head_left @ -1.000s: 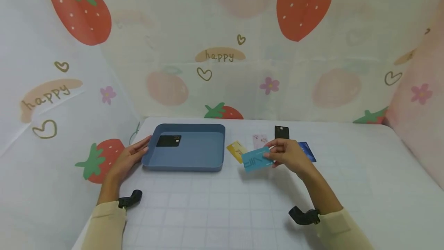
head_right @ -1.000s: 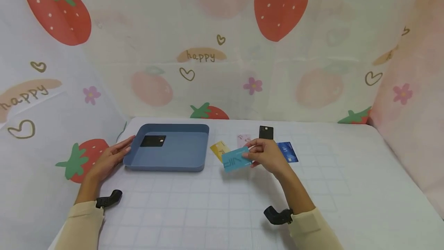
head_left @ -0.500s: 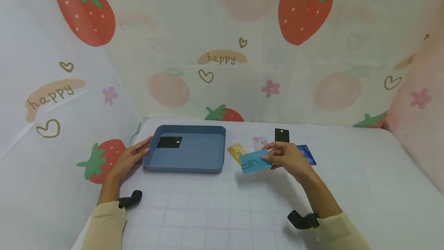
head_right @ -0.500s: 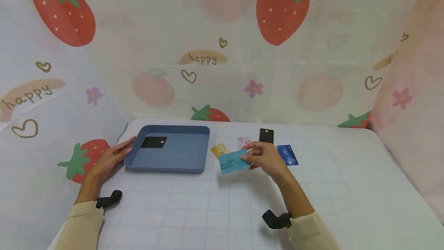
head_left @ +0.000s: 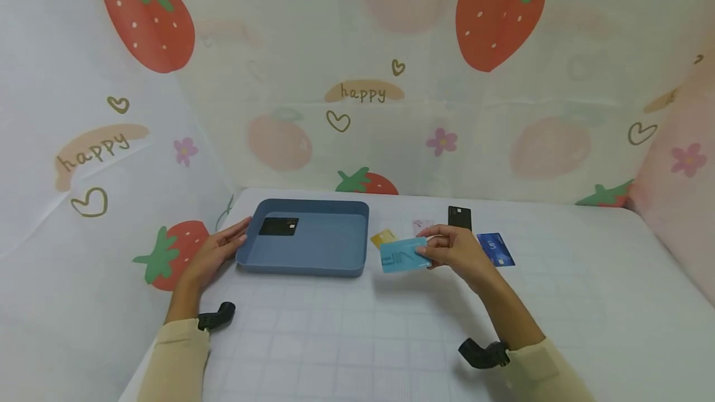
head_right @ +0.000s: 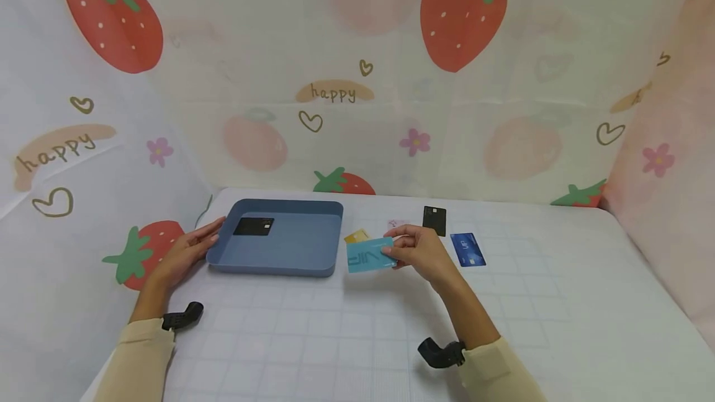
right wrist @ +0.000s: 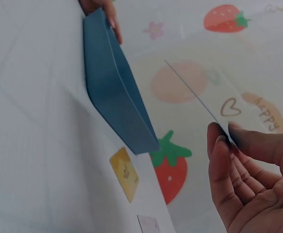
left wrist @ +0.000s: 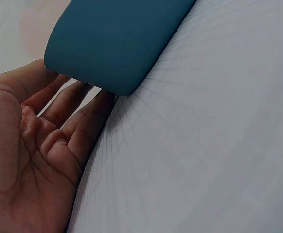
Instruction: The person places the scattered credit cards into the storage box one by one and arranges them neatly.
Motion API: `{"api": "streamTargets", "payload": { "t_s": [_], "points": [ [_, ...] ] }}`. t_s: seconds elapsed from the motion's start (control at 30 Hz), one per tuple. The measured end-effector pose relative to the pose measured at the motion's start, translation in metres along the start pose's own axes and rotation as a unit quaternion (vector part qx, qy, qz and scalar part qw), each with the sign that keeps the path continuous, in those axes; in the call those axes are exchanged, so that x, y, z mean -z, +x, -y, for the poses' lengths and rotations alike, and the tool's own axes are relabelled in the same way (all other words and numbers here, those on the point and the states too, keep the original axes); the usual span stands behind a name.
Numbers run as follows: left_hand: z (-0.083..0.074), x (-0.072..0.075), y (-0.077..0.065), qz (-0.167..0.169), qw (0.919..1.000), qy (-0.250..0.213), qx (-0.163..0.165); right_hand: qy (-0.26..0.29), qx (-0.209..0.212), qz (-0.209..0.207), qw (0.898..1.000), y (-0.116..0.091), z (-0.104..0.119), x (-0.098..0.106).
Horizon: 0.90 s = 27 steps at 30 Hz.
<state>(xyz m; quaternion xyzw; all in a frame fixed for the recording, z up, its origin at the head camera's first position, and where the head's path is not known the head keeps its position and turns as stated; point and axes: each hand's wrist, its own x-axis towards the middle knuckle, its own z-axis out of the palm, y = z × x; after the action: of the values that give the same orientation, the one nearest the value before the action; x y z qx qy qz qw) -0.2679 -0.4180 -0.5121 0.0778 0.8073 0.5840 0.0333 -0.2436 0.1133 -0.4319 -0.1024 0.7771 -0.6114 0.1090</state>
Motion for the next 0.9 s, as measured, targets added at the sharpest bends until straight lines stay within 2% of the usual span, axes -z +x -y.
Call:
{"api": "streamTargets", "payload": {
  "t_s": [0.4,0.9],
  "points": [
    [0.002,0.000,0.002,-0.002,1.0000,-0.003,0.005,-0.007,-0.001,-0.008,1.000,0.015,0.011,-0.015],
    [0.004,0.001,0.002,-0.001,0.9999,-0.007,0.009,-0.011,0.008,0.008,1.000,0.040,0.029,-0.034]
  ]
}}
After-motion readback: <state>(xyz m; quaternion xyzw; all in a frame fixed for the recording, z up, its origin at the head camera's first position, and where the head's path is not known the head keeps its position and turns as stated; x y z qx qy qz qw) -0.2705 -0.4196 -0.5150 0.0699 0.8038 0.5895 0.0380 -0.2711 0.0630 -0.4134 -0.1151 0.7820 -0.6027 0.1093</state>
